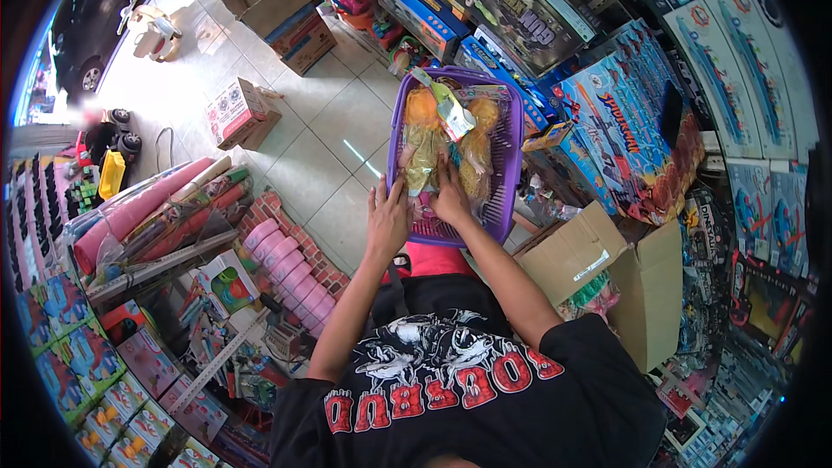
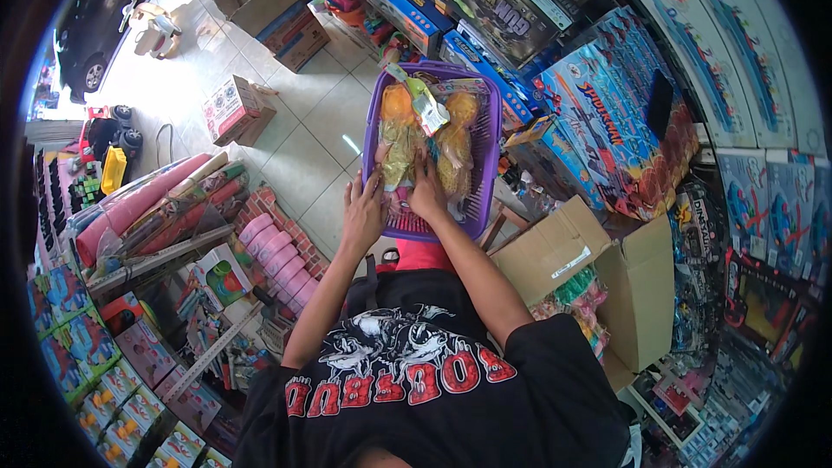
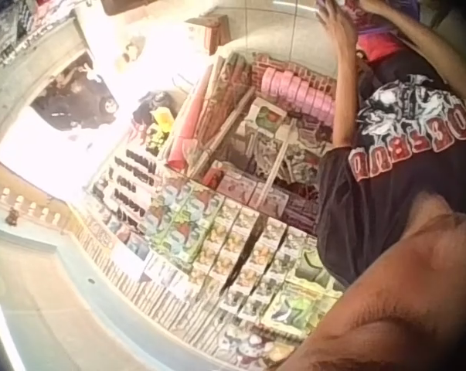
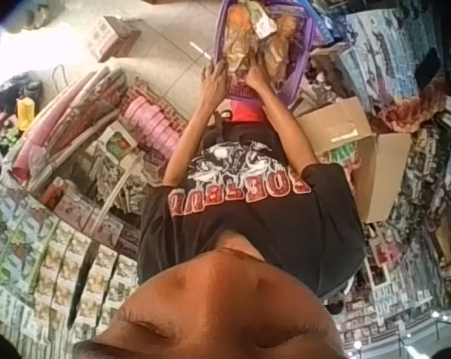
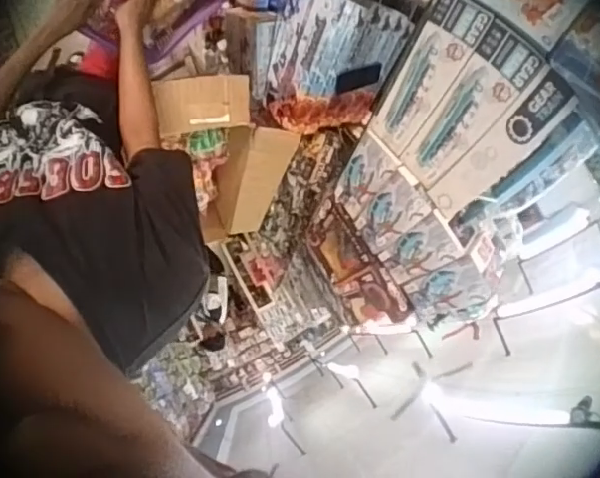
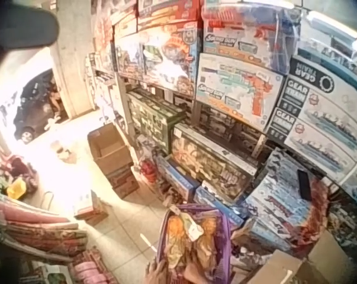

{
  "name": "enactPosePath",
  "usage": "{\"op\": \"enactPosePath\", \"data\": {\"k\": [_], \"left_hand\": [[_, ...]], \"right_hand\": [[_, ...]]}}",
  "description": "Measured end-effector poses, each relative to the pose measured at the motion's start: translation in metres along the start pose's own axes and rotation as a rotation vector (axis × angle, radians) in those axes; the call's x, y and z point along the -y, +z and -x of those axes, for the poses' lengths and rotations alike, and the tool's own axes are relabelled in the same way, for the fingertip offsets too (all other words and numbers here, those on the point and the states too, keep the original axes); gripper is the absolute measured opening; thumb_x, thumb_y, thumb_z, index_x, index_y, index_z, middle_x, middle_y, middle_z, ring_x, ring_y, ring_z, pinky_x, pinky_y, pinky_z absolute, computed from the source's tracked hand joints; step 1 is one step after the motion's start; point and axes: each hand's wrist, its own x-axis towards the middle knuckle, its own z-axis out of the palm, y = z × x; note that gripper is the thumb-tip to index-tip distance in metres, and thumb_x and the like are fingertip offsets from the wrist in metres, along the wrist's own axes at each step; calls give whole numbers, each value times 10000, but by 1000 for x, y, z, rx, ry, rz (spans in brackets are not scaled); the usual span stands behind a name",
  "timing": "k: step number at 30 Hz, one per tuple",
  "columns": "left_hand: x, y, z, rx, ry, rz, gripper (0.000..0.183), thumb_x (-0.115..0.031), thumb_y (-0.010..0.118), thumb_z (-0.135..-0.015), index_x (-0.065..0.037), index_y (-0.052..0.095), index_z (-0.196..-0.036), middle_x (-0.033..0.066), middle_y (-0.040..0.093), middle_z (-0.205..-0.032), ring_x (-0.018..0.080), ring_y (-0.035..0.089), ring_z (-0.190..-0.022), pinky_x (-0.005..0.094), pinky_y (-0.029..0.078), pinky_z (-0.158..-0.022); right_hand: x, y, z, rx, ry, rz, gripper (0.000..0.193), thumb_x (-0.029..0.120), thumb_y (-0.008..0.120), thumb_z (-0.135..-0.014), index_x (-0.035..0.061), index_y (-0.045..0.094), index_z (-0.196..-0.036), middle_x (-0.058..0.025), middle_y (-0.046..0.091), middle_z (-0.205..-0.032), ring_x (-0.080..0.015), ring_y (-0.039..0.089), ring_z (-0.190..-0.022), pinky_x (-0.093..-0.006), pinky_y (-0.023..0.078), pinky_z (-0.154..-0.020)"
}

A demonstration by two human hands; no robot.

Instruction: Unpacking dolls from a cardboard box and placing them into a purple plastic basket.

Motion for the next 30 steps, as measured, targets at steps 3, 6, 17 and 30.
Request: {"op": "enactPosePath", "data": {"k": [3,6,17,30], "left_hand": [[5,-6,13,-34,83,105,503,-241,532,-961,-83,463,-1433,95,330,-1541,382,292,-1424,527,252,-1148],[11,-8,39,-165,157,199,474,-255,561,-957,-132,502,-1410,135,370,-1505,380,359,-1365,501,303,-1100],[86,45,213,-179,-38,466,343,-179,587,-936,-101,589,-1270,162,504,-1293,355,530,-1156,459,417,-998],[251,279,406,472,-169,441,332,-343,598,-907,-40,701,-996,228,661,-906,411,645,-888,478,510,-825]], "right_hand": [[3,3,11,-23,33,-35,863,137,687,-790,19,237,-1516,-277,213,-1550,-451,317,-1391,-456,367,-1112],[5,8,29,-103,84,-70,741,125,684,-800,16,347,-1451,-273,312,-1480,-445,368,-1347,-464,388,-1081],[61,23,175,-542,-249,-440,114,-10,577,-852,6,607,-961,-89,493,-783,-221,491,-675,-350,419,-628],[-158,164,396,81,829,-335,270,306,613,-902,58,668,-995,-58,693,-767,-192,666,-583,-345,526,-524]]}}
